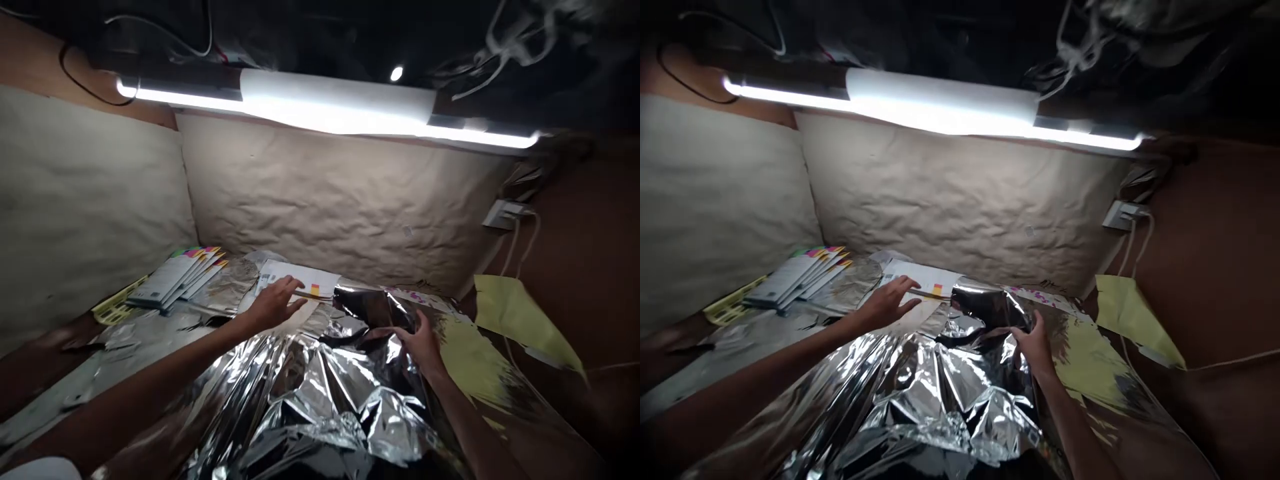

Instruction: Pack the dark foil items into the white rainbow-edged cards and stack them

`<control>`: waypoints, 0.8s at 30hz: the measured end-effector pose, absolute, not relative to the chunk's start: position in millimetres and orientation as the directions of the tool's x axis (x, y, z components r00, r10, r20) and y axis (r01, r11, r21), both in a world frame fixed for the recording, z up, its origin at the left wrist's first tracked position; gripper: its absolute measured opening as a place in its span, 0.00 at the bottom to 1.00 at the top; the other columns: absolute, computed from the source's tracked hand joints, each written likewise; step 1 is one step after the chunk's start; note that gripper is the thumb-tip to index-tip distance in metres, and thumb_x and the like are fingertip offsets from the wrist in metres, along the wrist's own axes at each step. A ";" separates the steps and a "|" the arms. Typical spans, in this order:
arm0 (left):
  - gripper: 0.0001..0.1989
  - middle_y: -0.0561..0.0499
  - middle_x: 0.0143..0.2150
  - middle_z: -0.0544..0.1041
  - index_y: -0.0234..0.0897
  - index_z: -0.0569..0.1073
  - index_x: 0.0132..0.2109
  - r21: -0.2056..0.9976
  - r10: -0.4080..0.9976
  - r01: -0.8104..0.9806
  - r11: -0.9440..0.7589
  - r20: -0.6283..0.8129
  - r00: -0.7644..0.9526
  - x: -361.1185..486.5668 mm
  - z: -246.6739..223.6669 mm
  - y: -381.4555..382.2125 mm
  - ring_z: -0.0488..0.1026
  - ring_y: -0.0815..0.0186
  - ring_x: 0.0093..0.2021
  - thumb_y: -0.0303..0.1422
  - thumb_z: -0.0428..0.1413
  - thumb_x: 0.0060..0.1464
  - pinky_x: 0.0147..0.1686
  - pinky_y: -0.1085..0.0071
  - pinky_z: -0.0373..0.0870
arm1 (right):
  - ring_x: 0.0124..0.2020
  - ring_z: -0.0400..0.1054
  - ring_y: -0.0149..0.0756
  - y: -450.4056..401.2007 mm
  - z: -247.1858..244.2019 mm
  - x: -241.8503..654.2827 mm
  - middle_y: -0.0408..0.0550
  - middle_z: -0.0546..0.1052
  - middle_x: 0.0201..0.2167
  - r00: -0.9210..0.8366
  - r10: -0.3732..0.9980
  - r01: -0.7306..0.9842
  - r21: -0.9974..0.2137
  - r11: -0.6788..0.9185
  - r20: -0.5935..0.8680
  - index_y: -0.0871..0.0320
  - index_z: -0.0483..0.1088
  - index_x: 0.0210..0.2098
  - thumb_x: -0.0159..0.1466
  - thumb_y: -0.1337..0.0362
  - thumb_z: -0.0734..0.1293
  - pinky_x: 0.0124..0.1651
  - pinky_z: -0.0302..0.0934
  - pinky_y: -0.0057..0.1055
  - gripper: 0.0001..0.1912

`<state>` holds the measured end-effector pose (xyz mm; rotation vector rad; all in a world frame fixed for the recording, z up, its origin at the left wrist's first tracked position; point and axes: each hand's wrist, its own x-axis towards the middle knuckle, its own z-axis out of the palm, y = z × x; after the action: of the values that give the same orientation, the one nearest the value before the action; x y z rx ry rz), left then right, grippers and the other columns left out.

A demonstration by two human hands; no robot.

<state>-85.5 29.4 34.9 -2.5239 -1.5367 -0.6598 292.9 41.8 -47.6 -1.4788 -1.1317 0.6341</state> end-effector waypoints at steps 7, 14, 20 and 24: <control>0.35 0.51 0.46 0.75 0.46 0.64 0.58 0.339 0.912 0.848 -0.408 0.185 0.365 -119.4 4.5 -183.2 0.75 0.59 0.41 0.42 0.67 0.44 0.38 0.69 0.70 | 0.67 0.47 0.65 51.2 -29.8 276.8 0.70 0.55 0.67 0.183 0.952 0.799 -0.602 0.002 0.245 0.68 0.58 0.64 0.53 0.57 0.69 0.65 0.43 0.56 0.43; 0.10 0.55 0.31 0.72 0.41 0.72 0.37 0.310 0.841 0.869 -0.386 0.505 0.194 -110.3 -47.3 -213.5 0.72 0.68 0.29 0.20 0.52 0.57 0.29 0.74 0.64 | 0.38 0.72 0.43 41.8 14.0 163.1 0.51 0.79 0.37 -0.588 0.805 0.609 -0.696 0.380 -0.075 0.59 0.77 0.38 0.63 0.47 0.61 0.43 0.63 0.36 0.23; 0.10 0.53 0.29 0.71 0.38 0.74 0.40 0.253 0.734 0.853 -0.456 0.649 0.199 -112.0 -44.8 -223.9 0.69 0.69 0.28 0.20 0.51 0.61 0.27 0.75 0.62 | 0.22 0.62 0.31 47.4 2.5 65.9 0.44 0.73 0.20 -0.715 0.647 0.556 -0.776 0.298 -0.264 0.62 0.74 0.23 0.55 0.41 0.69 0.26 0.55 0.28 0.26; 0.09 0.51 0.31 0.73 0.36 0.75 0.43 0.262 0.695 0.841 -0.473 0.697 0.174 -118.2 -46.2 -234.7 0.71 0.69 0.30 0.20 0.53 0.60 0.30 0.75 0.66 | 0.21 0.61 0.28 49.7 -13.7 47.2 0.43 0.72 0.19 -0.704 0.652 0.547 -0.800 0.246 -0.280 0.61 0.73 0.23 0.50 0.43 0.73 0.24 0.52 0.25 0.25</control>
<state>-118.2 -234.7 -46.2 -2.2594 -1.4997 -1.1809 47.2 49.7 -13.7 -1.1556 -2.3913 1.4628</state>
